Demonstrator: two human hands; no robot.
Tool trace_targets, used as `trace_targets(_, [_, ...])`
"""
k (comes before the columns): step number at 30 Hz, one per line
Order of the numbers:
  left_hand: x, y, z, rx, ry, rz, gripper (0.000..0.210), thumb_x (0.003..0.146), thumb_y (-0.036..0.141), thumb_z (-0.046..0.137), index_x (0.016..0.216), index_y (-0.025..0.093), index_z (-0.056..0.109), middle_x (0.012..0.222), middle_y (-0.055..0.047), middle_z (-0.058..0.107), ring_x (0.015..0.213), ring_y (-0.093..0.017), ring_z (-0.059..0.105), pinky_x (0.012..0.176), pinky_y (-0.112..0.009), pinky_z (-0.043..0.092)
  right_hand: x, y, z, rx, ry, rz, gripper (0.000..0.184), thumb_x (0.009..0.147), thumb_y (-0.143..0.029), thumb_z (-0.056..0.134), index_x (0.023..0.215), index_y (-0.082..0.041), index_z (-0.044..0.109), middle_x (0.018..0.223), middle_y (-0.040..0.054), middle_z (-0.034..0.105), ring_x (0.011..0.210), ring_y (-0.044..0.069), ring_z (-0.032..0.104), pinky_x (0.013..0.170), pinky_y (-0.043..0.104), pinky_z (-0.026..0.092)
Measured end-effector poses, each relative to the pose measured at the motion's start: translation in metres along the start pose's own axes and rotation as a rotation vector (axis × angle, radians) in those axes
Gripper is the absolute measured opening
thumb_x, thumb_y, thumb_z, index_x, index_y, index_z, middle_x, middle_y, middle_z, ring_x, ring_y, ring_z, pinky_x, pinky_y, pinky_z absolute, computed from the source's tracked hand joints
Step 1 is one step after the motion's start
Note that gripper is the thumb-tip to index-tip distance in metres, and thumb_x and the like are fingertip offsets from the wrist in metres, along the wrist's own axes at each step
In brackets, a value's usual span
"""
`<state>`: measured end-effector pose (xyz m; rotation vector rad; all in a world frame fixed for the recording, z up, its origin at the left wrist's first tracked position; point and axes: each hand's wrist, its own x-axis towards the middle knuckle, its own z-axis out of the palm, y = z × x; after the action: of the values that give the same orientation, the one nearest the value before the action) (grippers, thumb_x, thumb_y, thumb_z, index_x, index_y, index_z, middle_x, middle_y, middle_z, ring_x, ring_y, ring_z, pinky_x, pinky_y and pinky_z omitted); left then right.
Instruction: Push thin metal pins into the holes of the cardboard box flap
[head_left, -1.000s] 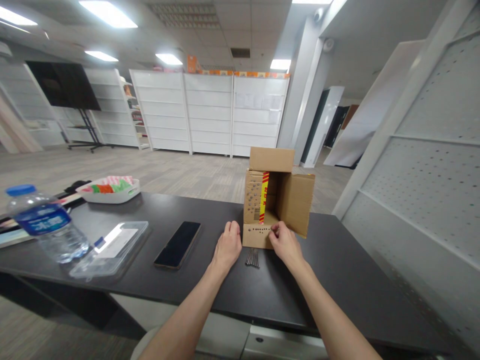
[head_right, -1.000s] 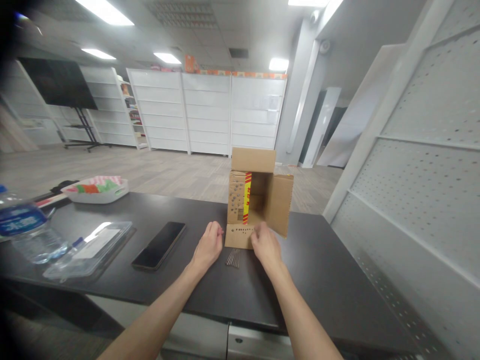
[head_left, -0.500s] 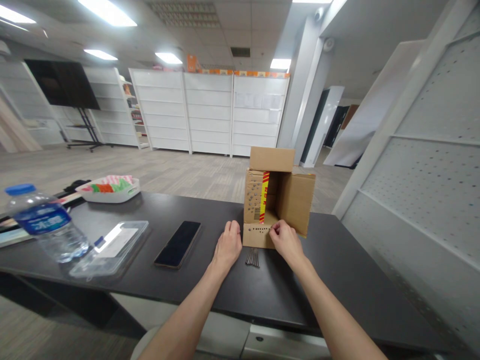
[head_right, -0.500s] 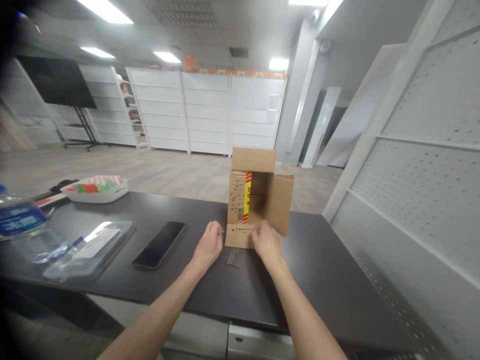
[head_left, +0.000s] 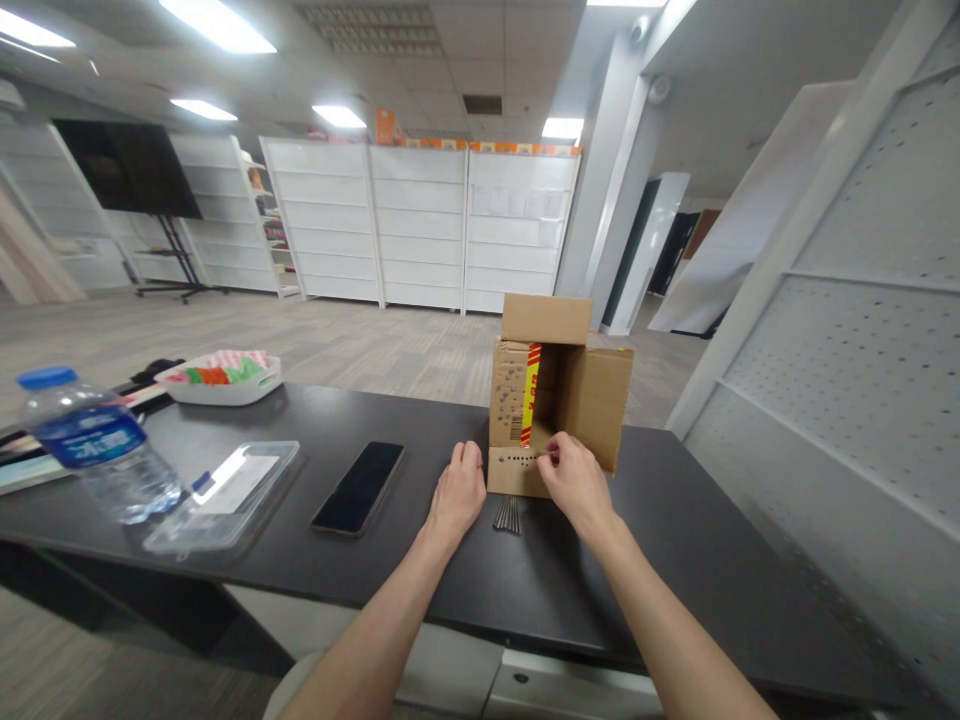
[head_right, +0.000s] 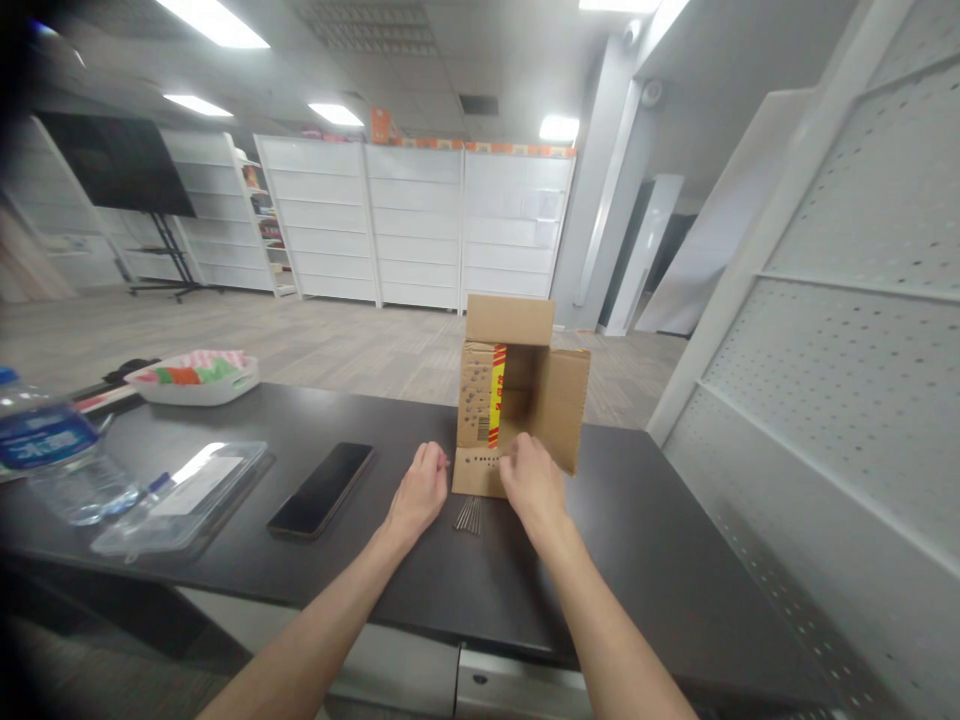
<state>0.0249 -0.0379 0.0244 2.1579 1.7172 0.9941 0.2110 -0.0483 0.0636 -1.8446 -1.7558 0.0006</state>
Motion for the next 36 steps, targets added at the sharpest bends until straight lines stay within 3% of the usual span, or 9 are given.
trace_targets(9, [0.001,-0.001,0.002,0.015,0.003,0.006,0.016,0.092,0.009,0.037,0.091,0.022,0.045,0.098,-0.005,0.056,0.086,-0.017,0.062,0.076,-0.028,0.046,-0.026,0.003,-0.014,0.267,0.075,-0.222,0.01,0.083,-0.018,0.048,0.082,-0.02,0.058,0.079,0.0032,0.061,0.071,0.017,0.057,0.068,0.029,0.043])
trace_targets(13, [0.001,-0.001,0.001,0.018,-0.002,-0.002,0.014,0.093,0.011,0.037,0.091,0.022,0.046,0.1,-0.005,0.056,0.088,-0.017,0.062,0.076,-0.028,0.047,-0.054,0.009,-0.008,0.318,-0.007,-0.317,0.011,0.088,-0.019,0.048,0.085,-0.02,0.058,0.081,0.0037,0.061,0.072,0.018,0.058,0.067,0.029,0.044])
trace_targets(20, [0.001,-0.002,0.001,0.006,0.0,0.003,0.015,0.093,0.01,0.038,0.091,0.022,0.046,0.099,-0.005,0.055,0.09,-0.017,0.062,0.077,-0.028,0.047,-0.093,0.014,0.008,0.307,-0.127,-0.356,0.015,0.091,-0.013,0.049,0.092,-0.022,0.06,0.09,0.0039,0.062,0.082,0.019,0.061,0.072,0.029,0.047])
trace_targets(36, [0.002,-0.004,0.003,-0.012,0.009,0.009,0.014,0.093,0.011,0.037,0.089,0.023,0.045,0.097,-0.006,0.055,0.092,-0.018,0.062,0.08,-0.028,0.047,-0.098,0.011,0.014,0.238,-0.199,-0.412,0.016,0.094,-0.01,0.05,0.091,-0.021,0.061,0.091,0.0044,0.062,0.086,0.022,0.056,0.078,0.034,0.046])
